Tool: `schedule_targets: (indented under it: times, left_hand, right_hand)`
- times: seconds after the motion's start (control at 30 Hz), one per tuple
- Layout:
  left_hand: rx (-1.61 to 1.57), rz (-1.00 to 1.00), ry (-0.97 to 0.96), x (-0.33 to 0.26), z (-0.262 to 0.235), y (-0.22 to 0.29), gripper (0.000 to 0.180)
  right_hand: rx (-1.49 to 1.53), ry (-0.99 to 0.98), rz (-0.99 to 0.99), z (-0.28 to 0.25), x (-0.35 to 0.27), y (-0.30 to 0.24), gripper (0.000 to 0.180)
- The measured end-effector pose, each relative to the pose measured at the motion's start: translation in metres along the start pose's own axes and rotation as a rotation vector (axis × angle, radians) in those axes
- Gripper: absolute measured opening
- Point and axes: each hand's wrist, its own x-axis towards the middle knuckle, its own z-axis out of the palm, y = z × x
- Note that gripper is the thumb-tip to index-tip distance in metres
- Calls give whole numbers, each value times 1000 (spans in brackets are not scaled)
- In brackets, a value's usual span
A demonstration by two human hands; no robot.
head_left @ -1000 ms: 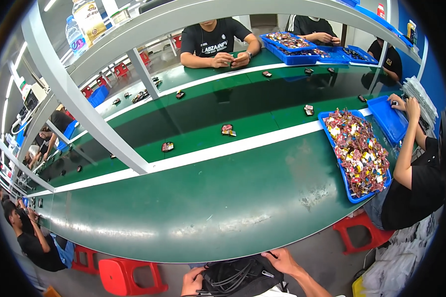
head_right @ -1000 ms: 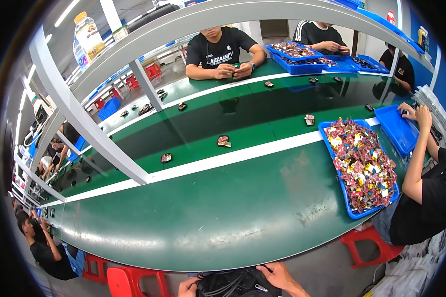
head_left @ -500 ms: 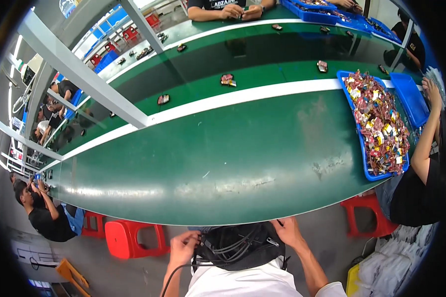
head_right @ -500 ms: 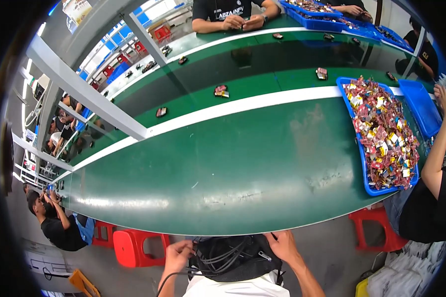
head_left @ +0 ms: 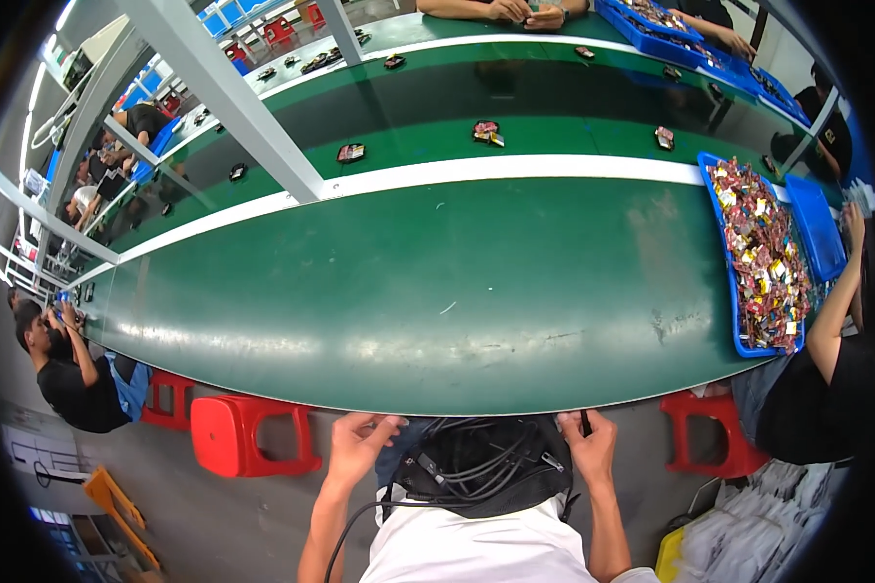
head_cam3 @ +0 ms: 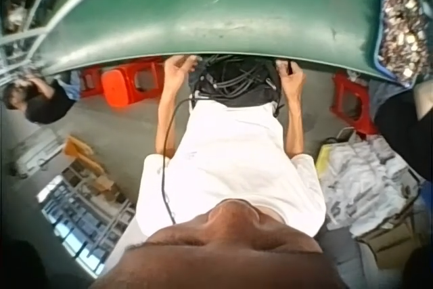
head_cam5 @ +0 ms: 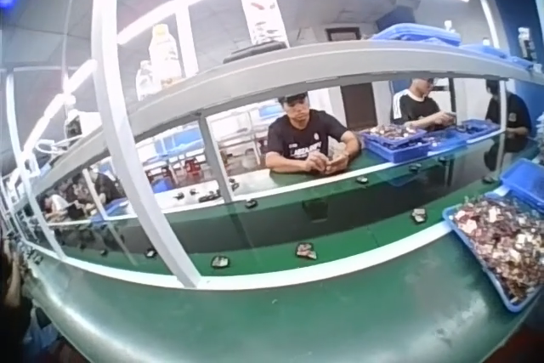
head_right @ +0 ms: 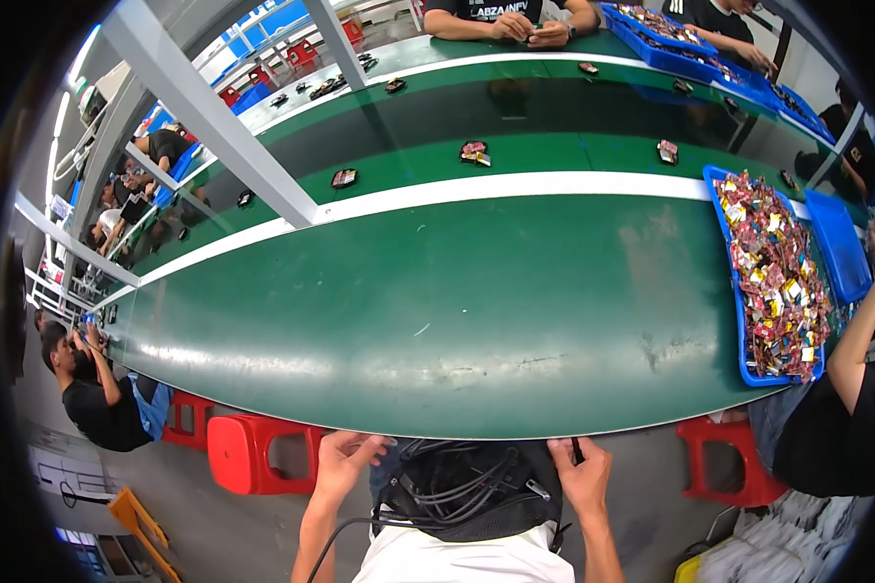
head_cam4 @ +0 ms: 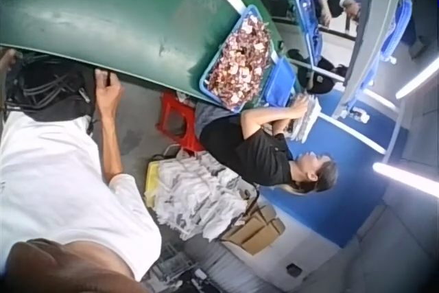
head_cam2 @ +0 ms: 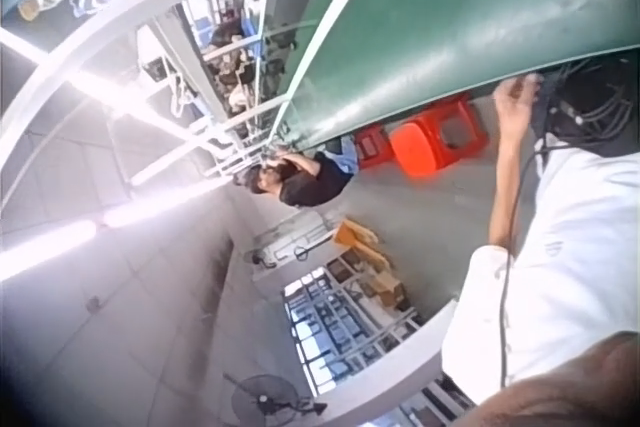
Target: The person is assembling or inspecting small electronic components on a green assembly line, using a black tool to manipulate small parts.
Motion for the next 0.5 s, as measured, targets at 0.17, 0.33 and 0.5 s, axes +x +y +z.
schedule_targets:
  times: [0.17,0.33,0.5]
  left_hand:
    - [-21,121,-206,23,33,5,22]
    - [150,102,-429,45,44,31,29]
    - [161,73,-463,43,51,15,32]
  right_hand:
    - [228,-164,-133,-3,5,-8,12]
    - [68,-282,-283,-12,11,-52,17]
    - [63,-269,-464,-12,20,-36,20]
